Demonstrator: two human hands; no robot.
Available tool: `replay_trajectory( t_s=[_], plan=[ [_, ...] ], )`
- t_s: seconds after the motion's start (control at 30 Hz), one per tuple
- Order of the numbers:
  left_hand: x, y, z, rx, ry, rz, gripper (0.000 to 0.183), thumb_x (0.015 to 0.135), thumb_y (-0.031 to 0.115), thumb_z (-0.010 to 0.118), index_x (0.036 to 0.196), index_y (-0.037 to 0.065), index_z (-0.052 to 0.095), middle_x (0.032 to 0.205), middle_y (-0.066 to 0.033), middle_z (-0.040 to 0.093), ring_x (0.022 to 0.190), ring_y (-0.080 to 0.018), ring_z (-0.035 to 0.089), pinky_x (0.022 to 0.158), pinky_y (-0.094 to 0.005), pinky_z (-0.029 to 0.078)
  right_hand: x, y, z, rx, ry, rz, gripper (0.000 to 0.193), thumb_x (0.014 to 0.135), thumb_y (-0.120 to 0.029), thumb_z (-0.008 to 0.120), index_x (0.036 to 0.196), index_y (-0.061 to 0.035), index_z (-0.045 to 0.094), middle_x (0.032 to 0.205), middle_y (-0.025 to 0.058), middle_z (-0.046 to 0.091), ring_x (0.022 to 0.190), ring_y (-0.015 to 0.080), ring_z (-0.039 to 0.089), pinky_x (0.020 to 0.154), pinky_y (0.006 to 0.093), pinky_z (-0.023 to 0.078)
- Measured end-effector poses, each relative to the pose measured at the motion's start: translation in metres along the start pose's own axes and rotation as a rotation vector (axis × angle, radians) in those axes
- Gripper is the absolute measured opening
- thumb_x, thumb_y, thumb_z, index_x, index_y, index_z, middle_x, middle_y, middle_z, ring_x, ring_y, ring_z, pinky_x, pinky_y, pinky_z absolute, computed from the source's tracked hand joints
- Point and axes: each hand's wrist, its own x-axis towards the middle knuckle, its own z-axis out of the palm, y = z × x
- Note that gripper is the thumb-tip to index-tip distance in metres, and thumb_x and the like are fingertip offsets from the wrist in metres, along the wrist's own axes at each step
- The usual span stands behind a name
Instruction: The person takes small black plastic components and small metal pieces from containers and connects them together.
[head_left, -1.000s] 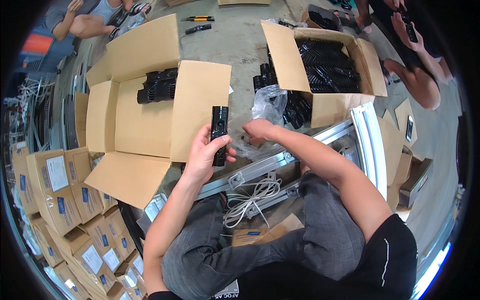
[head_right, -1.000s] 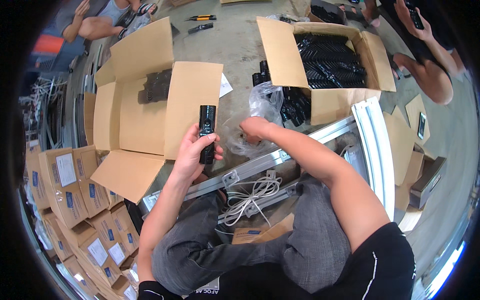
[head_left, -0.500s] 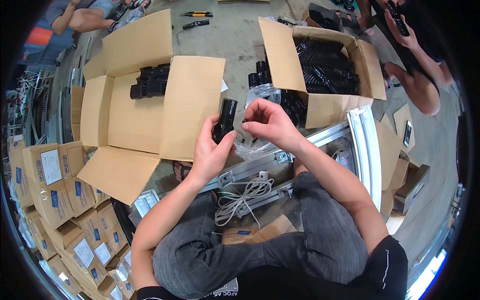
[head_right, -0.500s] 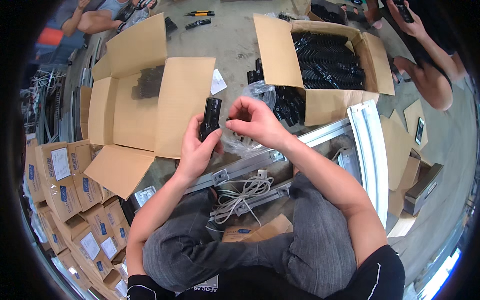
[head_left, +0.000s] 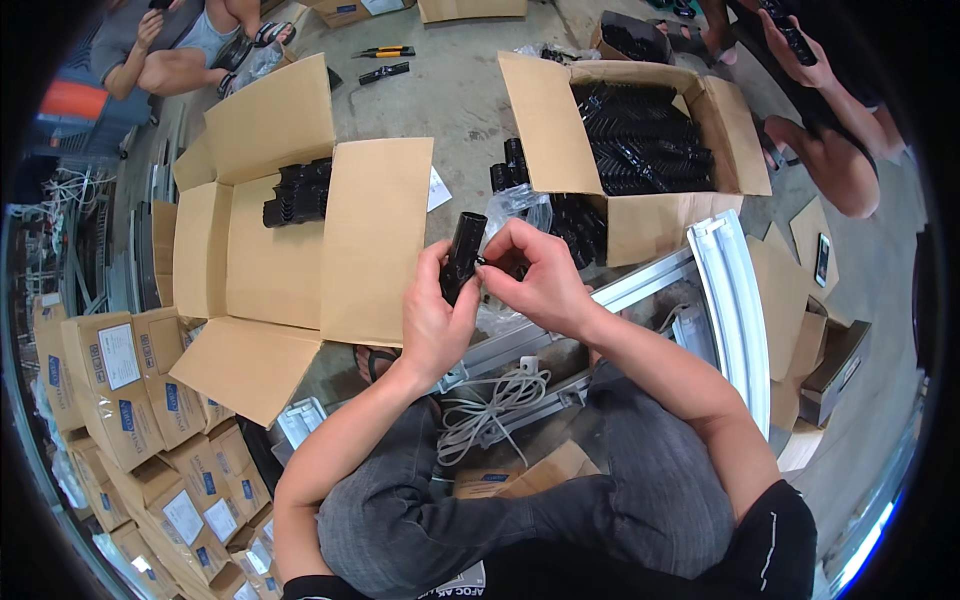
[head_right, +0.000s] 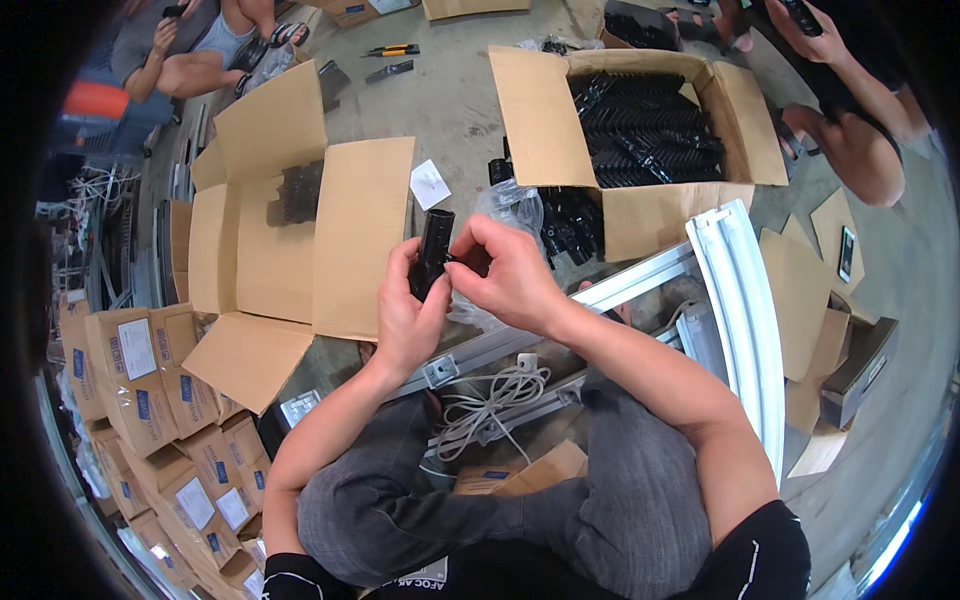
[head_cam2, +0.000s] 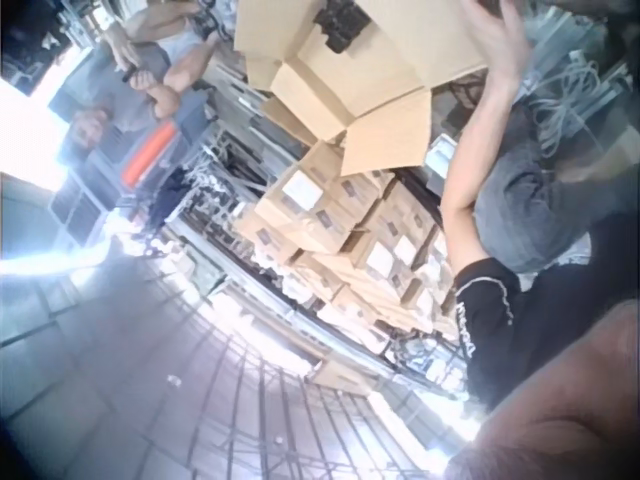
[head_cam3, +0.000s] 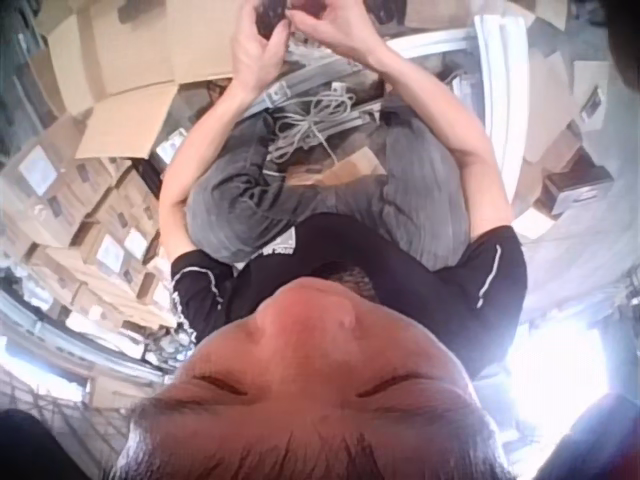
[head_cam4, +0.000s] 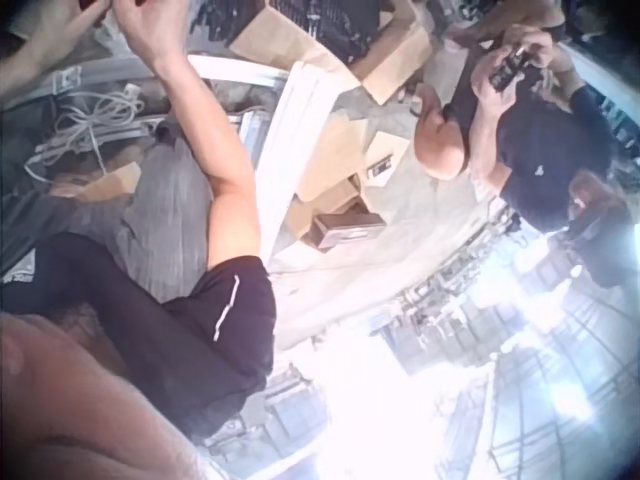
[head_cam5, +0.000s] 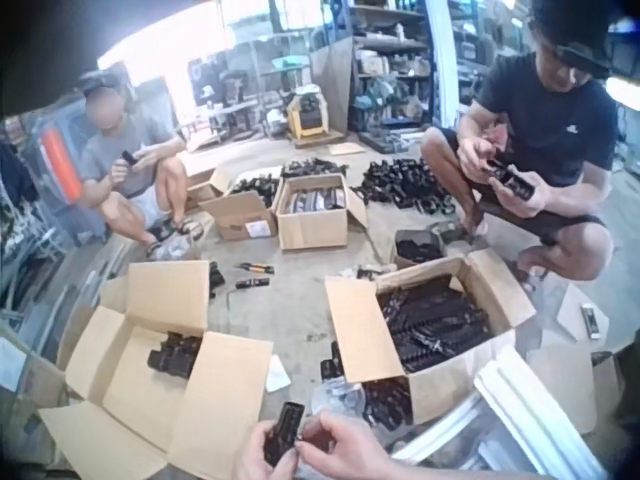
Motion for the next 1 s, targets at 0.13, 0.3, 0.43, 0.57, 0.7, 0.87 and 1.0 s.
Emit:
replay_trajectory(
  t_s=[0.13,0.3,0.43,0.57,0.7,0.87,1.0],
  plan=[
    [-0.003,-0.003,-0.001,0.028,0.004,-0.006,0.042,0.093,0.0,0.061,0.13,-0.001,0.043,0.095,-0.0057,0.059,0.07,-0.0082,0.057,0.058,-0.0242,0.048,0.0,0.002,0.001,-0.064,-0.019,-0.018,0.015,0.084,-0.002,0.072,0.09,0.0005,0.058,0.082,0.0043,0.062,0.071,0.0067,0.059,0.062,0.0251,0.05],
    [-0.003,0.004,0.0,-0.05,0.019,-0.089,0.038,0.093,0.007,0.065,0.125,-0.002,0.048,0.093,-0.0076,0.058,0.077,-0.0136,0.054,0.067,-0.0299,0.047,0.002,0.002,0.003,-0.2,0.006,-0.244,0.016,0.08,0.002,0.07,0.09,0.0006,0.058,0.08,0.0088,0.058,0.066,0.0154,0.06,0.058,0.0291,0.049],
    [-0.003,0.0,-0.002,-0.024,0.011,-0.029,0.04,0.093,0.003,0.063,0.128,-0.001,0.045,0.098,-0.0075,0.058,0.076,-0.0111,0.056,0.063,-0.0271,0.048,0.003,0.006,0.004,-0.25,0.021,-0.344,0.017,0.079,0.003,0.07,0.091,0.0,0.058,0.081,0.0101,0.058,0.065,0.0189,0.059,0.057,0.0307,0.049],
    [-0.003,-0.002,-0.003,-0.012,-0.008,-0.02,0.042,0.094,0.001,0.062,0.131,-0.002,0.042,0.102,-0.0072,0.058,0.073,-0.0086,0.057,0.059,-0.0241,0.049,0.004,0.004,0.004,-0.26,0.026,-0.36,0.019,0.078,0.003,0.071,0.093,-0.0005,0.059,0.081,0.0099,0.059,0.064,0.0196,0.06,0.057,0.0311,0.049],
    [-0.004,-0.005,-0.005,-0.018,-0.015,-0.045,0.042,0.094,0.001,0.062,0.131,-0.002,0.042,0.102,-0.0072,0.058,0.072,-0.0086,0.057,0.058,-0.0241,0.049,0.004,0.002,0.003,-0.259,0.013,-0.334,0.02,0.078,0.002,0.071,0.093,-0.001,0.059,0.082,0.0105,0.06,0.064,0.0213,0.061,0.057,0.0322,0.05],
    [-0.004,-0.003,-0.004,0.005,-0.016,-0.028,0.042,0.094,0.001,0.062,0.131,-0.001,0.042,0.101,-0.0072,0.058,0.072,-0.009,0.058,0.058,-0.0243,0.048,0.005,0.004,0.0,-0.365,0.001,-0.42,0.021,0.076,0.001,0.073,0.092,-0.002,0.06,0.086,0.0111,0.061,0.069,0.027,0.063,0.059,0.0354,0.051],
    [-0.004,0.003,-0.001,-0.012,0.054,-0.042,0.039,0.091,0.005,0.066,0.125,0.0,0.048,0.089,-0.0081,0.059,0.074,-0.0145,0.055,0.064,-0.031,0.047,0.005,0.006,-0.002,-0.461,-0.01,-0.535,0.023,0.074,0.002,0.072,0.092,-0.0026,0.059,0.09,0.011,0.062,0.075,0.0313,0.064,0.062,0.0385,0.052]
  ],
)
